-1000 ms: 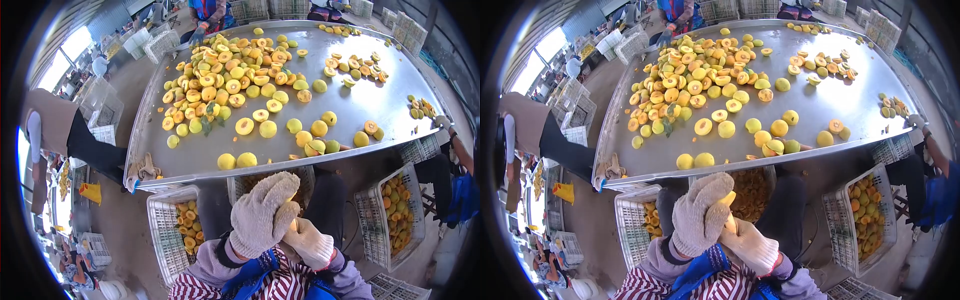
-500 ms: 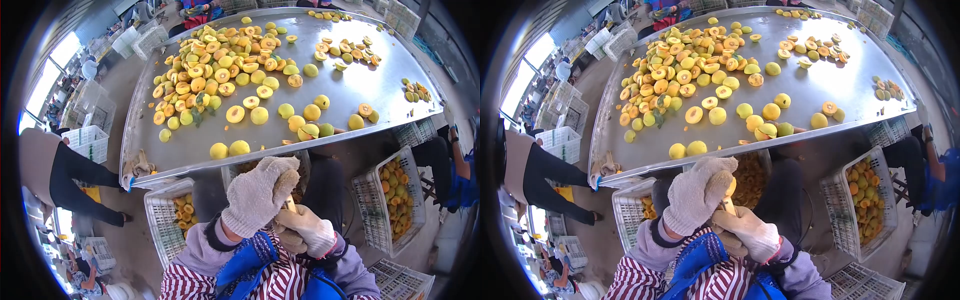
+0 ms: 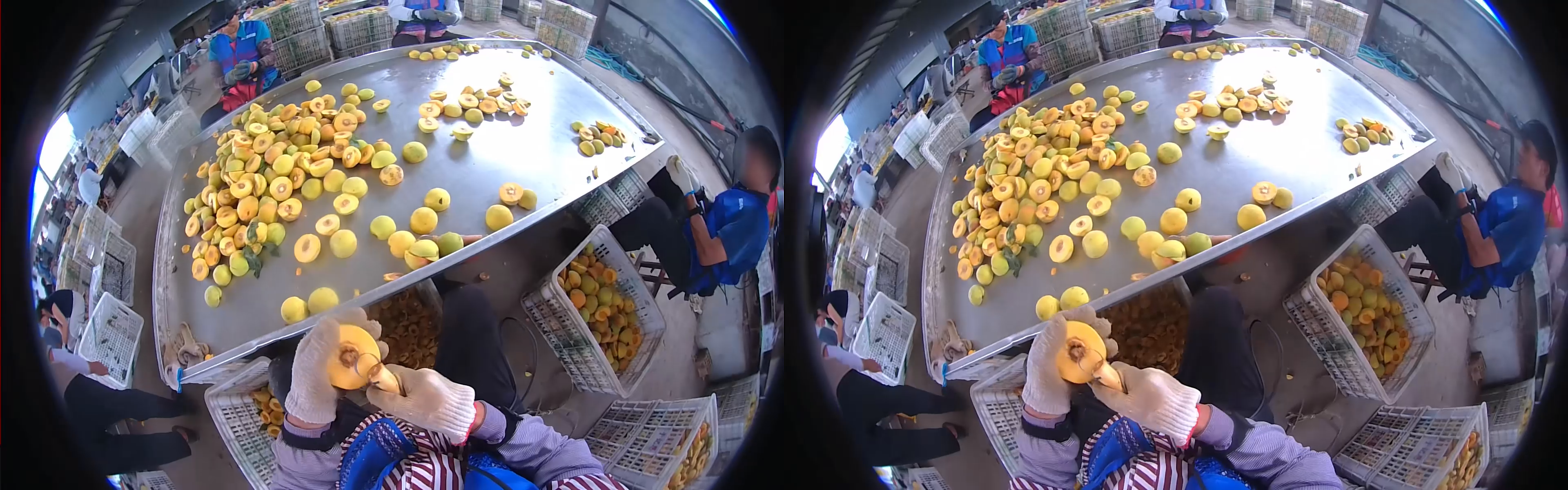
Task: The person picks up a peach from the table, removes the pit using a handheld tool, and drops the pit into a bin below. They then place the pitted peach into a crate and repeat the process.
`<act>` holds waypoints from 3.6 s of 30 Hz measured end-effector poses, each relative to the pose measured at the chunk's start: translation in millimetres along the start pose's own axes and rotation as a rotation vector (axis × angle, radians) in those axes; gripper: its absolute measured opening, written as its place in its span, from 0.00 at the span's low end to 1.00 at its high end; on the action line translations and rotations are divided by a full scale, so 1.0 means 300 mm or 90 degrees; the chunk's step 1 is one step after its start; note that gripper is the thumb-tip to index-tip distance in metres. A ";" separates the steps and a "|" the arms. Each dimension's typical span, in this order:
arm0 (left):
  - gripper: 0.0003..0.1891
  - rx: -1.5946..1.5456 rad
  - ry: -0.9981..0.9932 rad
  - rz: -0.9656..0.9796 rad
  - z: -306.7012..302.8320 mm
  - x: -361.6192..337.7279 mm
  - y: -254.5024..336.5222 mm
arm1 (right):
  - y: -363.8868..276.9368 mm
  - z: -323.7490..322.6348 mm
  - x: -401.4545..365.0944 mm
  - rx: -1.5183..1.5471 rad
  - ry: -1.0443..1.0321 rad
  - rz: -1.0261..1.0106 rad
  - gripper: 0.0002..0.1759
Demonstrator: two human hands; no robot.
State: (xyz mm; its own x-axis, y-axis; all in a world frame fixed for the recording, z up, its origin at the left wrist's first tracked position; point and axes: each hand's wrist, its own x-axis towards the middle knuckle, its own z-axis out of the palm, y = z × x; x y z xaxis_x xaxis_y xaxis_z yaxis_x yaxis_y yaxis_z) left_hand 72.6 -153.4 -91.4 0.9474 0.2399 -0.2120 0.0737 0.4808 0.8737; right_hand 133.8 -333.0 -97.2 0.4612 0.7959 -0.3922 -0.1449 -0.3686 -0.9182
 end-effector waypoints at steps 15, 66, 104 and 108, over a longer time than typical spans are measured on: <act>0.30 0.071 0.011 0.017 -0.057 -0.080 -0.082 | -0.077 -0.019 -0.004 0.181 0.269 -0.034 0.11; 0.19 0.794 0.125 0.405 0.122 -0.059 0.070 | -0.094 -0.006 -0.056 0.486 -0.197 0.249 0.13; 0.25 -0.040 0.402 0.232 -0.391 -0.217 -0.013 | -0.060 -0.059 -0.016 0.125 -0.007 0.207 0.11; 0.27 0.757 0.585 0.002 -0.651 -0.406 0.050 | 0.008 -0.123 0.019 0.117 0.098 0.163 0.12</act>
State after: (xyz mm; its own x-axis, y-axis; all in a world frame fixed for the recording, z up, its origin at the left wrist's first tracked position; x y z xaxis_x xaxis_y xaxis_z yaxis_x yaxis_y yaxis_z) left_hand -102.4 -10.5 -137.9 0.4607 0.8875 -0.0082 0.7028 -0.3591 0.6142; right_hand 168.3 -347.0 -99.6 0.5146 0.6019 -0.6107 -0.4215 -0.4427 -0.7915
